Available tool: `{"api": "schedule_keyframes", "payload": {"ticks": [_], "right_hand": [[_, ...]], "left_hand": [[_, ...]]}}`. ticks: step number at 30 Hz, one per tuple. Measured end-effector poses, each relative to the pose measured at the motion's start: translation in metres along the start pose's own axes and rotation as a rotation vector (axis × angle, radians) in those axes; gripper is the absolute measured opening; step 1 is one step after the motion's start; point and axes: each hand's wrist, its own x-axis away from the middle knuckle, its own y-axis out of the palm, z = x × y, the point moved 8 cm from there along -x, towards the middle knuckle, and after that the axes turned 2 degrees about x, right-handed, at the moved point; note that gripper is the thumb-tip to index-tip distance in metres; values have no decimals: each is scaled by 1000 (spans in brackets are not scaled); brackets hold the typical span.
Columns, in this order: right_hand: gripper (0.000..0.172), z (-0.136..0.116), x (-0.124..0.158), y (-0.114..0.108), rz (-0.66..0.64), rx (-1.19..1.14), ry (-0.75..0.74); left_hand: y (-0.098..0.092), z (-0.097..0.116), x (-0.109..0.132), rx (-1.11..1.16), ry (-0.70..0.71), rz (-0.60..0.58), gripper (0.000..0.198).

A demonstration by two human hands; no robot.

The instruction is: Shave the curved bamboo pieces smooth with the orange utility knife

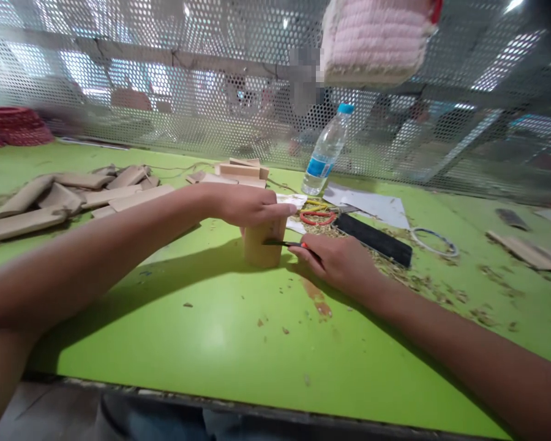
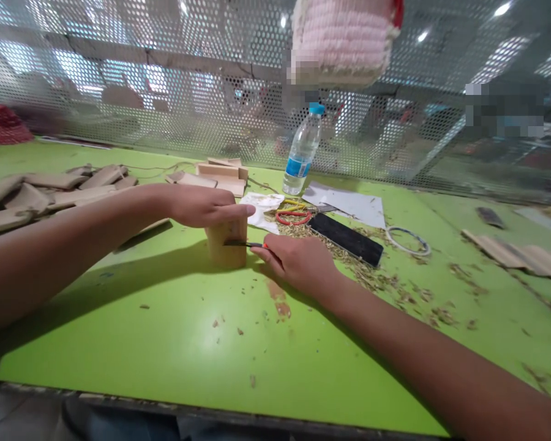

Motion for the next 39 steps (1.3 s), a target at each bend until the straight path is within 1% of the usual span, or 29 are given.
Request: {"api": "schedule_keyframes", "payload": {"ticks": [5, 9, 11, 14, 17, 20, 22, 24, 26, 28, 31, 33, 37, 39], "right_hand": [[63, 0, -3, 6, -98, 1, 33], [61, -11, 1, 13, -179, 11, -57], [59, -12, 2, 12, -142, 6, -69], [59, -5, 1, 5, -41, -3, -20], [61, 2, -1, 4, -35, -11, 23], [63, 3, -4, 7, -90, -13, 37], [65, 0, -4, 11, -144, -7, 28], [65, -5, -3, 16, -204, 5, -11], [64, -10, -1, 18, -223, 17, -56], [63, -10, 1, 15, -180, 9, -69], [63, -3, 1, 7, -68, -18, -33], [62, 1, 1, 4, -22, -26, -17], [59, 2, 3, 3, 5, -45, -32], [59, 3, 2, 3, -5, -48, -21]], "left_hand": [[-2, -6, -2, -25, -29, 33, 63], [-3, -9, -1, -18, -35, 48, 67], [-3, -9, 0, -9, -39, 44, 67], [-1, -6, 0, 10, -5, 20, 65], [0, -3, -2, 44, 44, 16, 63], [-1, -3, -3, 49, 65, 24, 62], [0, -6, -3, 41, 44, 19, 61], [0, -8, -3, 44, 13, 18, 59], [-1, -8, -2, 55, -2, 22, 56], [-2, -6, -1, 52, -3, 21, 55], [1, -3, 1, 40, -8, -3, 58], [2, -2, 2, 36, -15, -13, 60], [2, 1, 2, 24, -1, -13, 62], [2, 2, 2, 24, 20, -21, 62]]}}
